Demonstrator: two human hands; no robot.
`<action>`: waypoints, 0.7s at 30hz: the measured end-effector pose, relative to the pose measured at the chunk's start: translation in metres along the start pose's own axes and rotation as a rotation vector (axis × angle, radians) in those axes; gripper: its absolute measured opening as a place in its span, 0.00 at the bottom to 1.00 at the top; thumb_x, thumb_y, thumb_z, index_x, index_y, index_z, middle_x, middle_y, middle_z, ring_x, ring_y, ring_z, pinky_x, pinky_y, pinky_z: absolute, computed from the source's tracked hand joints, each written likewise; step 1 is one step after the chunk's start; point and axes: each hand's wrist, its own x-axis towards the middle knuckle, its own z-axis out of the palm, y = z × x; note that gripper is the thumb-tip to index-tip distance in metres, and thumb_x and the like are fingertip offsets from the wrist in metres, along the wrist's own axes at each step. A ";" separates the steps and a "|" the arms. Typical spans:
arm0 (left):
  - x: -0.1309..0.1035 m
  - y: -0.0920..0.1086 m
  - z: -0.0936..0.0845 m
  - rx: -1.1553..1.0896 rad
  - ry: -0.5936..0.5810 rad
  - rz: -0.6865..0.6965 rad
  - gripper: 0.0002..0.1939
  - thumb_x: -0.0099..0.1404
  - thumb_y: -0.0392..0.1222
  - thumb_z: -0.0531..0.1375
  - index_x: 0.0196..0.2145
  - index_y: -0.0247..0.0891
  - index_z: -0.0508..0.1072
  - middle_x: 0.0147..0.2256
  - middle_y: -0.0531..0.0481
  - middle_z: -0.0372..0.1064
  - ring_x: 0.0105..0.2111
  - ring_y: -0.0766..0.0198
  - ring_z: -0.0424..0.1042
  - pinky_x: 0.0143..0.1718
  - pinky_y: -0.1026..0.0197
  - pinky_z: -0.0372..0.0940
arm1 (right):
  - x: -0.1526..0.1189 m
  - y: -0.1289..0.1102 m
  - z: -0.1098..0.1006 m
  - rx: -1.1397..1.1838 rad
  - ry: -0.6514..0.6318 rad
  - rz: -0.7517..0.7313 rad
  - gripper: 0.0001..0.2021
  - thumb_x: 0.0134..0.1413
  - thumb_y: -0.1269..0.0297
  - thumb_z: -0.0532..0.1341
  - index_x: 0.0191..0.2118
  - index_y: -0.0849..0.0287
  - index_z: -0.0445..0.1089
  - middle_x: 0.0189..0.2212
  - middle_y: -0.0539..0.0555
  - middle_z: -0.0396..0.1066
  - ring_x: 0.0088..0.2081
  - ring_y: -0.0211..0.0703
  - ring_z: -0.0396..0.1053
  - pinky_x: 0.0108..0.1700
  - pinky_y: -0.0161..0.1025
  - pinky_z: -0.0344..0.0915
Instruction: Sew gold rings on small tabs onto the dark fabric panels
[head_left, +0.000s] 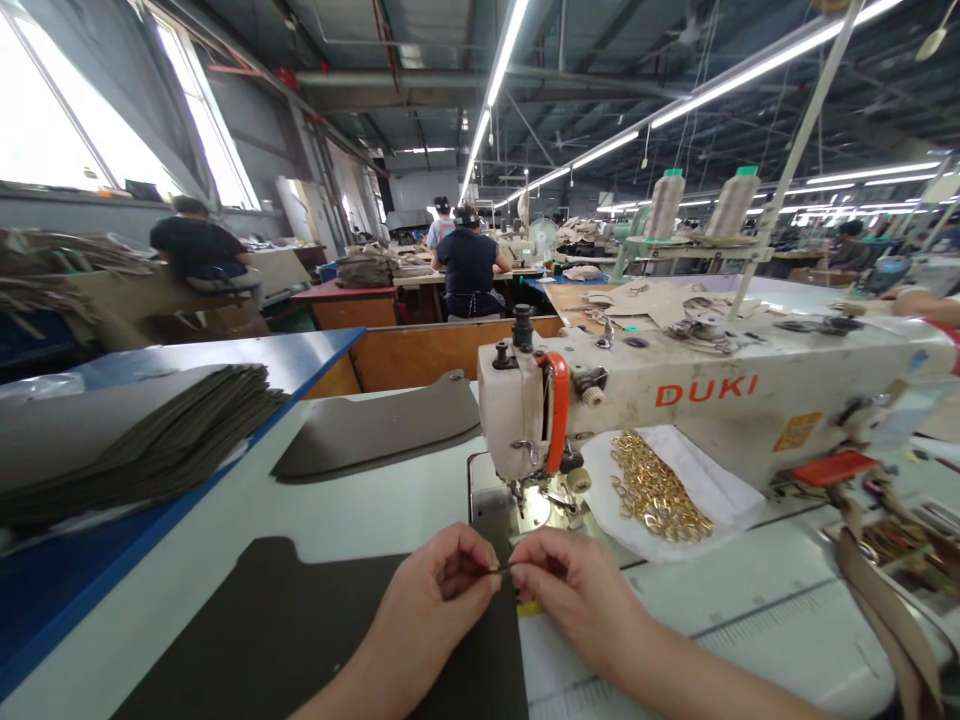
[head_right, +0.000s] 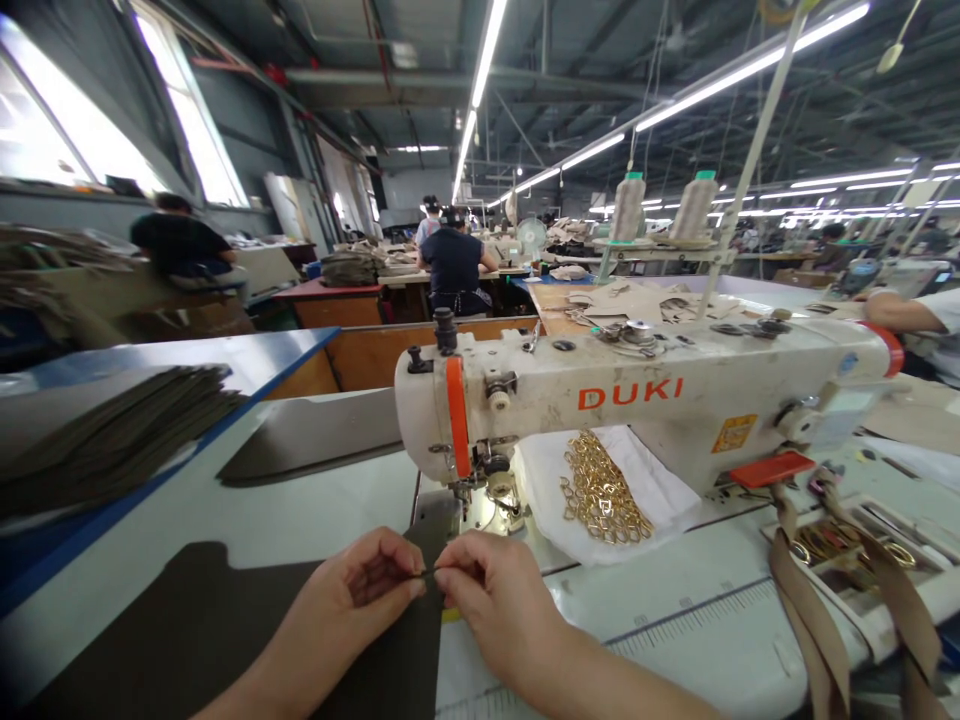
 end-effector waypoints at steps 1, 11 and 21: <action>0.000 0.002 -0.003 0.043 -0.034 0.000 0.03 0.53 0.37 0.60 0.27 0.39 0.68 0.27 0.54 0.69 0.28 0.64 0.72 0.31 0.64 0.68 | 0.000 0.001 -0.001 -0.016 -0.014 0.005 0.05 0.49 0.73 0.58 0.25 0.60 0.69 0.20 0.46 0.66 0.24 0.34 0.62 0.28 0.31 0.57; -0.009 -0.015 -0.015 0.876 0.028 0.449 0.15 0.64 0.41 0.54 0.49 0.40 0.68 0.50 0.43 0.68 0.51 0.54 0.67 0.52 0.48 0.65 | 0.016 -0.005 -0.016 0.147 -0.161 0.416 0.05 0.47 0.72 0.60 0.23 0.60 0.65 0.16 0.44 0.66 0.16 0.31 0.63 0.22 0.28 0.59; -0.011 -0.011 -0.003 0.881 0.094 0.585 0.13 0.64 0.39 0.55 0.47 0.40 0.68 0.45 0.45 0.71 0.45 0.56 0.70 0.47 0.52 0.69 | 0.046 -0.005 -0.011 0.064 -0.242 0.511 0.09 0.44 0.75 0.60 0.18 0.60 0.64 0.12 0.47 0.67 0.12 0.33 0.65 0.15 0.27 0.60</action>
